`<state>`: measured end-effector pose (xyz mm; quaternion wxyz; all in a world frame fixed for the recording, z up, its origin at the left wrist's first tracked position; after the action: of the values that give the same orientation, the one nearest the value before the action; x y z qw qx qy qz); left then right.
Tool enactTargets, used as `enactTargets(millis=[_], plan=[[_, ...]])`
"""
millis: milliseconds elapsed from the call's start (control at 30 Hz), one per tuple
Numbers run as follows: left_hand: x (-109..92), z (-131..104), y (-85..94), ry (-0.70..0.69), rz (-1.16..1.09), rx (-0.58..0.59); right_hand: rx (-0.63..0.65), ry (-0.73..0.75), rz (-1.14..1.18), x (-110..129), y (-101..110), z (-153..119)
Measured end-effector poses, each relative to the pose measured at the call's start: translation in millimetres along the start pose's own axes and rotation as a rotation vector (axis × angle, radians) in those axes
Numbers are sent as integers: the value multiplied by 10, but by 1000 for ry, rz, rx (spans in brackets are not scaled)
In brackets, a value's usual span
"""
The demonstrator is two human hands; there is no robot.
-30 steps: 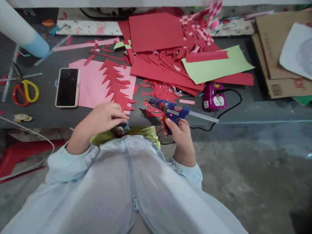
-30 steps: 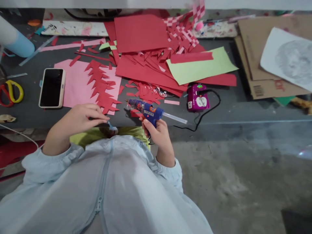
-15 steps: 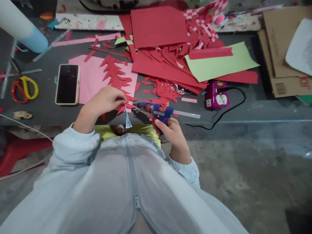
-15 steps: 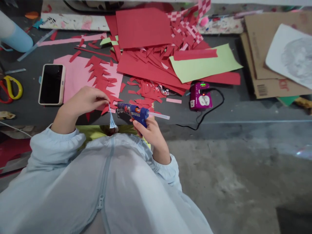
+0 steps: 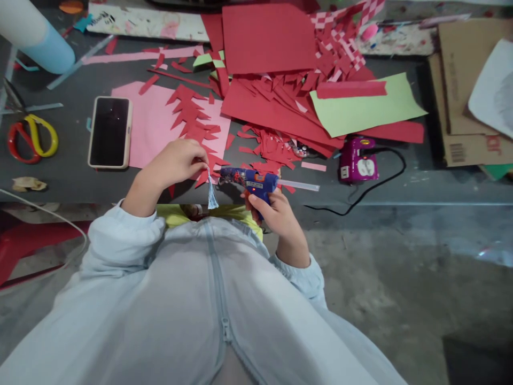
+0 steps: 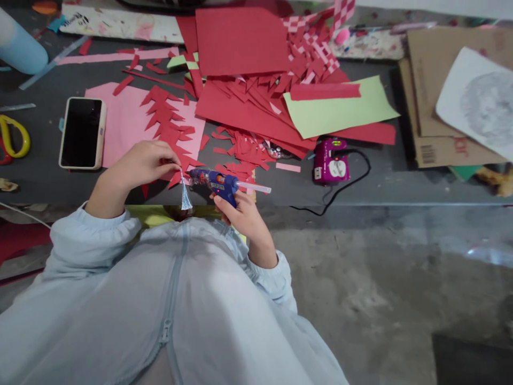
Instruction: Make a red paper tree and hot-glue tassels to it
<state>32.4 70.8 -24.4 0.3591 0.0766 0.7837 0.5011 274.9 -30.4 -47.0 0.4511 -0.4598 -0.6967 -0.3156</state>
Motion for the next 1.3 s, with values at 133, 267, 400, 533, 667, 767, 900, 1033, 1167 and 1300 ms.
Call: enactTargets(millis=[133, 267, 400, 533, 667, 767, 900, 1033, 1167, 1300], plan=[[-17, -92, -20, 18, -3, 7, 13, -12, -27, 30, -20, 25], [-48, -173, -25, 67, 7, 46, 16, -18, -58, 32, -37, 58], [-42, -208, -53, 66, -14, 61, 27, -22, -106, -2, -52, 94], [-34, -228, -114, 22, -25, 37, 38, -32, -139, -29, -67, 117], [-68, -272, -166, -20, -61, 21, 40, -50, -181, -38, -72, 127], [-93, -312, -193, -53, -98, 35, 39, -51, -221, -20, -73, 128], [-95, -351, -211, -33, -97, 54, 49, -37, -280, 35, -79, 120], [-94, -371, -217, -12, -109, 63, 51, -29, -366, 86, -86, 104], [-94, -378, -227, -3, -110, 68, 54, -26, -442, 123, -96, 89], [-100, -381, -227, 0, -110, 74, 49, -37, -490, 171, -121, 69]])
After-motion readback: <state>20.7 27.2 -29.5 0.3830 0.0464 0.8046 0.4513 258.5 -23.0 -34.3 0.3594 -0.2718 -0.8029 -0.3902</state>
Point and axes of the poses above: each hand's wrist, its own z-axis towards the middle knuckle, its own y-axis out of the back of the hand, x = y × z, the point moved 2 cm from there along z, towards the middle knuckle, and after that the axes turned 10 degrees about x, right-handed, at the moved point
